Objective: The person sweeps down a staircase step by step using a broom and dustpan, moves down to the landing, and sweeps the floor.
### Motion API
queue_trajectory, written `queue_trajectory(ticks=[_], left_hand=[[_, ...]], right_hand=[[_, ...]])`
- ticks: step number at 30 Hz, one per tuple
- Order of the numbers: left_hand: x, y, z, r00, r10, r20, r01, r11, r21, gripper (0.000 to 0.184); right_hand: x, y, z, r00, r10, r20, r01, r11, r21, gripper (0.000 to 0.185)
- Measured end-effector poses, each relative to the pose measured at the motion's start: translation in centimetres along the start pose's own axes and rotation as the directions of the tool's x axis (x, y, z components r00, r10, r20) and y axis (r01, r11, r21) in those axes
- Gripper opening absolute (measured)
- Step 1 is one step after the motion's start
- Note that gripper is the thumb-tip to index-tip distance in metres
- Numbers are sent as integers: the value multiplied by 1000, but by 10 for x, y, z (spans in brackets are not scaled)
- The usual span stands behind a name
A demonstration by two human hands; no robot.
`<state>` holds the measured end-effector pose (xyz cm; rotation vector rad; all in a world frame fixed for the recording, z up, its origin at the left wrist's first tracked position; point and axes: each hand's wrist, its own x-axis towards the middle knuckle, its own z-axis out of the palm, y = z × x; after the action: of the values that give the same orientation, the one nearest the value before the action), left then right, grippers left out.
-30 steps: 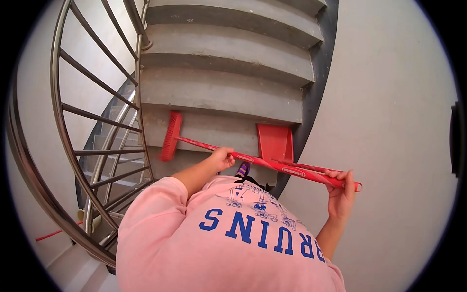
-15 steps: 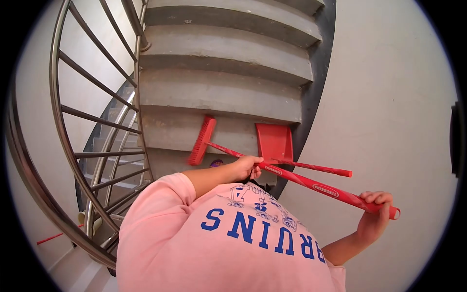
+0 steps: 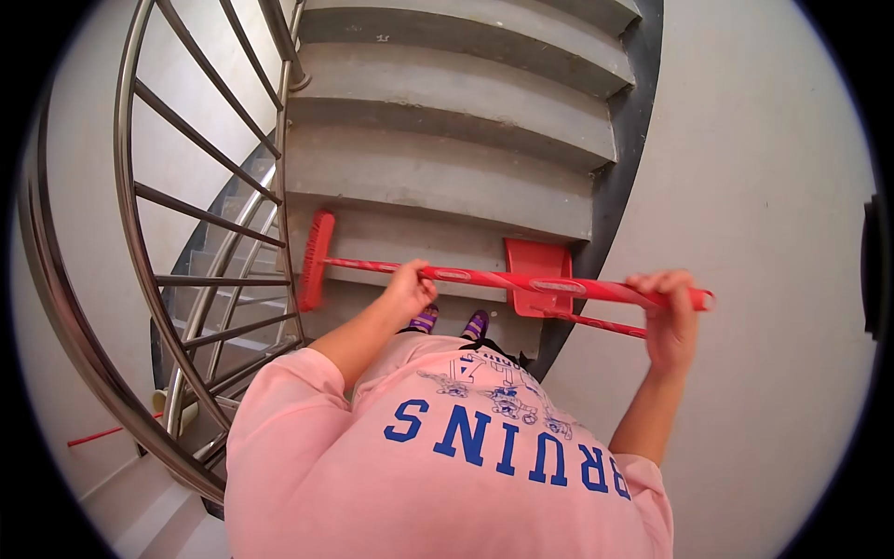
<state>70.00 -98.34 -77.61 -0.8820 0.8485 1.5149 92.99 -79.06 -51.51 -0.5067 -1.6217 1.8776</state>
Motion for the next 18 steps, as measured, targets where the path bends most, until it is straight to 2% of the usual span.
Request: queue_trajectory(ticks=[1, 4, 7, 10, 13, 18], left_hand=[[7, 9, -7, 999, 33, -26, -34, 999, -22, 16], [25, 22, -23, 998, 38, -49, -36, 999, 34, 16], [39, 8, -26, 998, -62, -14, 63, 995, 78, 16], [46, -10, -20, 989, -143, -29, 145, 983, 114, 17], [43, -25, -11, 980, -193, 40, 180, 961, 211, 16], [38, -57, 14, 957, -287, 49, 254, 905, 342, 17]], right_hand=[[4, 12, 5, 999, 44, 4, -44, 999, 25, 13], [5, 33, 17, 982, 148, -116, -136, 985, 110, 15], [-8, 31, 6, 963, 172, -206, -161, 984, 71, 18], [-27, 19, 3, 950, 165, -266, -163, 986, 29, 20], [-45, 2, -2, 922, 135, -364, -159, 987, -37, 21], [-72, -30, -11, 896, 28, -444, -101, 985, -141, 25]])
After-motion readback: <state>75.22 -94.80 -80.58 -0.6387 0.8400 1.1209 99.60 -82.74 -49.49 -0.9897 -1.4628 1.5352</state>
